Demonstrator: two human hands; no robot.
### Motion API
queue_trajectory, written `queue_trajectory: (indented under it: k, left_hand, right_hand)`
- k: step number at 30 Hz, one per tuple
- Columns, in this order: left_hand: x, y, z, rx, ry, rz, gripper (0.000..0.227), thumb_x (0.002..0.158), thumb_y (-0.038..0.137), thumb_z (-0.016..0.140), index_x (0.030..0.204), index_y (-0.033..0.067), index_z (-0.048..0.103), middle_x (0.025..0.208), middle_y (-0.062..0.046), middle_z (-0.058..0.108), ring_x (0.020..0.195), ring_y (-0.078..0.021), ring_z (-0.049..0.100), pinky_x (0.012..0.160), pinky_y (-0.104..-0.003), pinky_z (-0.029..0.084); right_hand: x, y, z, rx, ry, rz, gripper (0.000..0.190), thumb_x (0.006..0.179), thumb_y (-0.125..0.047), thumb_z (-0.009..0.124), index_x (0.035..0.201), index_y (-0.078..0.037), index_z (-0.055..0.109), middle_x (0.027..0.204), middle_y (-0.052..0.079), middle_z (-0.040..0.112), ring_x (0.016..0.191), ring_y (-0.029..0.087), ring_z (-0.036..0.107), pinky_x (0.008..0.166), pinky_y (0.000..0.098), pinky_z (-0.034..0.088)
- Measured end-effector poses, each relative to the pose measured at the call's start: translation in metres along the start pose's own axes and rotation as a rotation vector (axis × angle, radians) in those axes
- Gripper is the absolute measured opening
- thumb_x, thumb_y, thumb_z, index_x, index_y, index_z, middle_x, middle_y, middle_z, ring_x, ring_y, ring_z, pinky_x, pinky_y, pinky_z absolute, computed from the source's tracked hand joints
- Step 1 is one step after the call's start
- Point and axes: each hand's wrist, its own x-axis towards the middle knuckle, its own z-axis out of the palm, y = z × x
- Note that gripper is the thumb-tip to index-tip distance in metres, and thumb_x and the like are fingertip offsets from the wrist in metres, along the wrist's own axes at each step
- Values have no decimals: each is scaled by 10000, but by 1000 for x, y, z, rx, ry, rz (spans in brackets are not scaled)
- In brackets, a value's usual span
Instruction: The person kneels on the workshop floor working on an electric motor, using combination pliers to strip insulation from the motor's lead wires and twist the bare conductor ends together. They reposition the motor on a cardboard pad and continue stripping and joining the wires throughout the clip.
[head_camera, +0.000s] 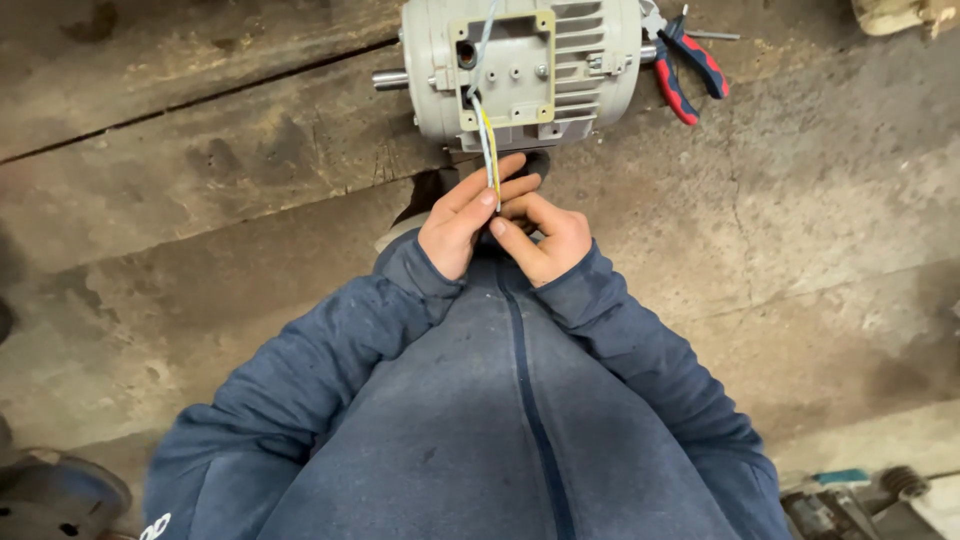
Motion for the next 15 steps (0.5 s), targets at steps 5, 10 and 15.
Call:
queue_trajectory:
  k: [5, 10, 15]
  left_hand:
    - [12, 4, -11, 121, 81, 98, 463, 1086, 217, 521, 1478, -28, 488, 1297, -196, 677, 1188, -234, 657, 1055, -367, 523]
    - [23, -3, -20, 153, 131, 136, 319, 1065, 157, 605, 1315, -40, 602, 1114, -143, 741, 1055, -188, 699, 970, -338, 561]
    - [20, 8, -14, 211, 160, 102, 288, 1044, 163, 594, 1260, -24, 637, 1077, -115, 754, 1007, -161, 721, 938, -317, 582]
  right_hand:
    - [5, 2, -3, -3, -28, -46, 168, 964, -179, 720, 1040, -33, 685, 855, 83, 753, 759, 157, 743, 720, 292, 577]
    - [6, 4, -5, -9, -53, -46, 165, 960, -173, 716, 1027, -28, 677, 830, 78, 742, 737, 149, 724, 712, 292, 571]
    - [6, 2, -14, -11, -44, -73, 146, 951, -157, 716, 1001, -24, 683, 828, 75, 740, 743, 148, 721, 725, 286, 569]
